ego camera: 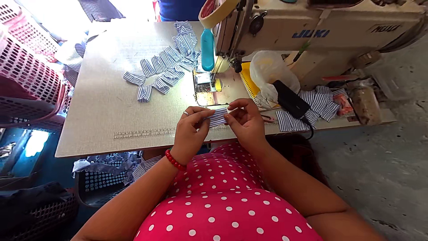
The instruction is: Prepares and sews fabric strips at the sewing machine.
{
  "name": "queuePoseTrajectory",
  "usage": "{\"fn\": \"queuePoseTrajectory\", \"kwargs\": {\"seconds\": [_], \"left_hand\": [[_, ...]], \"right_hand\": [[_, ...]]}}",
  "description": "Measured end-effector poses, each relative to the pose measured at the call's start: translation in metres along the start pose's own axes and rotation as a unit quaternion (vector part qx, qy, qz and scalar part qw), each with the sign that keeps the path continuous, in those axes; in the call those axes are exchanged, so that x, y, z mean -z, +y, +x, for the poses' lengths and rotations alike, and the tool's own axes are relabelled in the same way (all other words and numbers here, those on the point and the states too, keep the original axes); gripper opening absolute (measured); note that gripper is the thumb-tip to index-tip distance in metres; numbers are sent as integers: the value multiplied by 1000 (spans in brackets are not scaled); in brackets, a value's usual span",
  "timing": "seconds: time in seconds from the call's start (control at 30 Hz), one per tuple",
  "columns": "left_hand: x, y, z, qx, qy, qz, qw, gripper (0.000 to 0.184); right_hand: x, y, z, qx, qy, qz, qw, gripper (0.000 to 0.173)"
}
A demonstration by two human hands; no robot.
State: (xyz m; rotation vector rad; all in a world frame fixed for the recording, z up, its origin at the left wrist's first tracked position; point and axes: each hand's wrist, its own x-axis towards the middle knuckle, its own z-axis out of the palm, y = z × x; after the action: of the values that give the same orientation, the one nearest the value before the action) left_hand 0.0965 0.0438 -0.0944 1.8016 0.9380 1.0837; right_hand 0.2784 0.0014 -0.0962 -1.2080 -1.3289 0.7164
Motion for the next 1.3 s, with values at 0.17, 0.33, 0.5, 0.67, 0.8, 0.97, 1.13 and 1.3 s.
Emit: {"fn": "queuePoseTrajectory", "kwargs": {"seconds": [0.17, 0.33, 0.5, 0.67, 0.8, 0.97, 1.13, 1.3], "left_hand": [[2, -13, 37, 48, -28, 77, 995, 24], [4, -30, 79, 49, -49, 159, 985, 24], [3, -44, 106, 35, -96, 222, 970, 26], [-1, -57, 112, 9, -106, 292, 950, 27], [0, -65, 111, -70, -81, 346, 932, 25], [3, -74, 107, -207, -117, 397, 887, 22], [1, -73, 106, -236, -161, 409, 867, 24], [3, -76, 108, -236, -179, 389, 872, 27]], "right_hand": [[-9, 21, 36, -58, 22, -87, 994, 30], [-21, 35, 73, -58, 28, -192, 979, 24], [-31, 49, 96, -33, 18, -281, 959, 16], [-33, 56, 101, -41, -4, -306, 951, 10], [-29, 54, 103, -70, -16, -301, 951, 12], [-26, 55, 105, -75, -28, -296, 952, 10], [-26, 55, 101, -52, -33, -321, 945, 8], [-9, 48, 79, 104, -104, -424, 894, 25]]}}
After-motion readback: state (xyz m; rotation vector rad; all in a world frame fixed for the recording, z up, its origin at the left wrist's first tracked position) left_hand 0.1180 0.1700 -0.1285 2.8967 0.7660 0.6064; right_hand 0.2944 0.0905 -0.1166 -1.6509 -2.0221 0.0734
